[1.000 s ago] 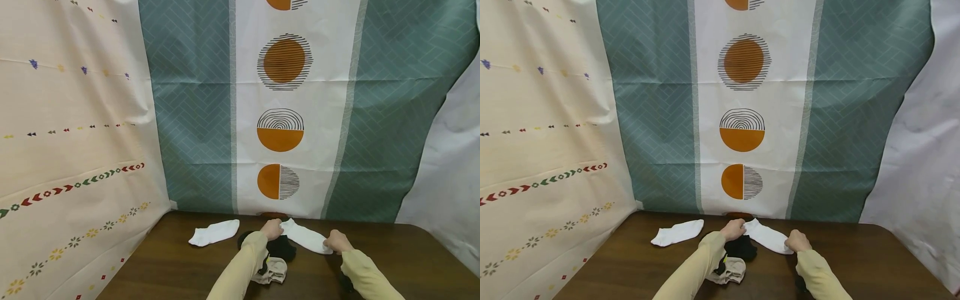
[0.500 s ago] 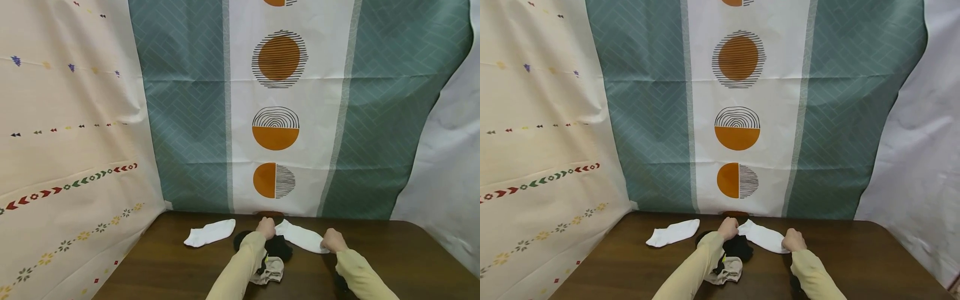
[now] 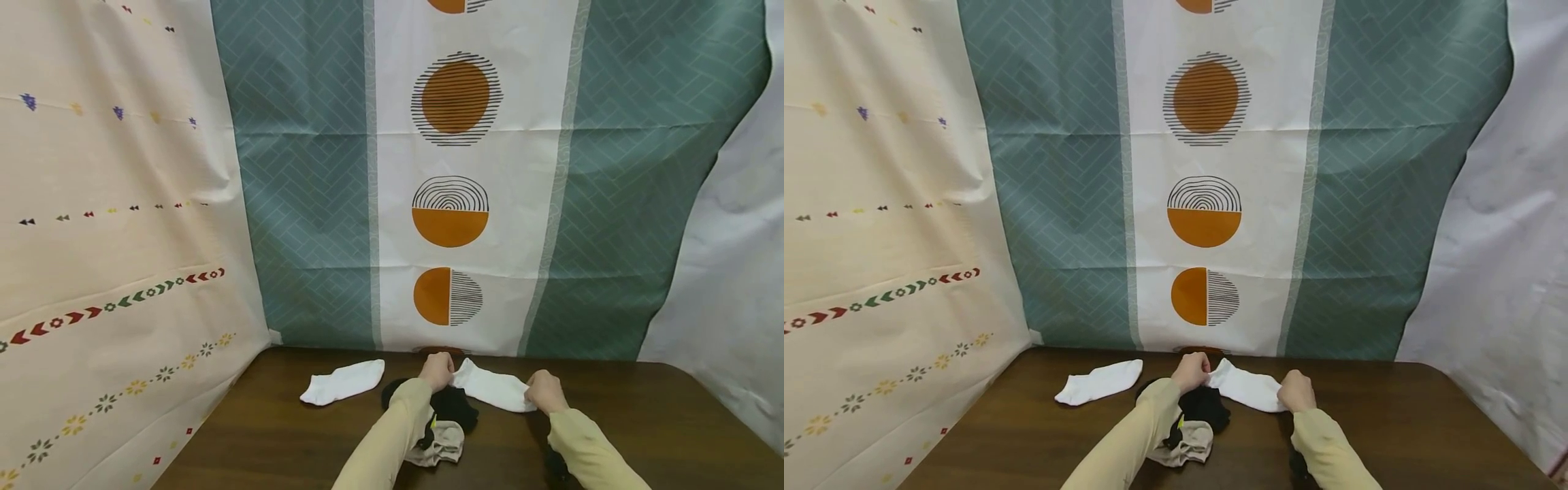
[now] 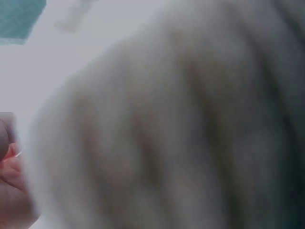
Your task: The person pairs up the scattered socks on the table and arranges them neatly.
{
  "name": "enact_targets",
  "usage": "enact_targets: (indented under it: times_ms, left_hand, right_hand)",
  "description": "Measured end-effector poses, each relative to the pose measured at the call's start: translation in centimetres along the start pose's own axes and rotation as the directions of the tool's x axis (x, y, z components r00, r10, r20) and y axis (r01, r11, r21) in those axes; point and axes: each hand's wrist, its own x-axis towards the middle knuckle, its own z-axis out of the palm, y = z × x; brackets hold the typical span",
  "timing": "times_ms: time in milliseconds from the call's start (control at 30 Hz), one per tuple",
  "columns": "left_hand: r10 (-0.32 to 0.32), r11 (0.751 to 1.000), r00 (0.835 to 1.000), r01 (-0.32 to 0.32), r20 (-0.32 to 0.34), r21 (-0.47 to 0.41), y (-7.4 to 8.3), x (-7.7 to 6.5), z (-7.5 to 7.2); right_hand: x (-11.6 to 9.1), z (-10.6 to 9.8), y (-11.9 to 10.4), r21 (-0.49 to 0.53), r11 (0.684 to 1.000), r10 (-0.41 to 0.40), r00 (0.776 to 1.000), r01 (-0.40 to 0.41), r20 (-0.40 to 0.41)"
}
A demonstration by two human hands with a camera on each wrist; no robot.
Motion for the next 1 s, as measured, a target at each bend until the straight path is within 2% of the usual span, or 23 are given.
enact_targets:
  times_ms: [167,300,467,667,800,900,1000]
  left_hand:
    - [0.036,0.999,0.999,-0.036,-0.006,-0.003,0.6,-0.1,-0.9]
    - [0.058,0.997,0.998,-0.058,-0.012,-0.04,1.2,0.1,-1.8]
    - [0.062,0.994,0.996,-0.067,-0.059,-0.084,1.9,-0.1,-2.9]
    - [0.062,0.983,0.996,-0.073,-0.07,-0.168,2.4,-0.6,-3.6]
    - [0.049,0.957,0.997,-0.065,-0.062,-0.282,2.4,-1.5,-4.2]
    - [0.022,0.926,0.999,-0.031,-0.028,-0.375,2.2,-2.6,-4.9]
    - [0.011,0.903,1.0,-0.001,0.021,-0.429,2.2,-4.0,-5.8]
  right_hand:
    - [0.3,-1.0,-0.4,-0.003,1.0,-0.031,0.999,0.031,-0.03]
    - [0.6,-2.0,-1.0,0.005,0.998,-0.067,0.997,0.067,-0.044]
    - [0.7,-2.9,-1.9,0.02,0.991,-0.129,0.989,0.131,-0.069]
    - [0.5,-3.5,-2.5,0.01,0.986,-0.162,0.981,0.163,-0.103]
    - [0.2,-3.8,-2.8,0.013,0.988,-0.152,0.986,0.153,-0.071]
    - [-0.3,-3.9,-3.3,0.014,0.988,-0.154,0.988,0.155,-0.03]
    - [-1.0,-4.1,-3.8,0.018,0.984,-0.175,0.985,0.175,0.012]
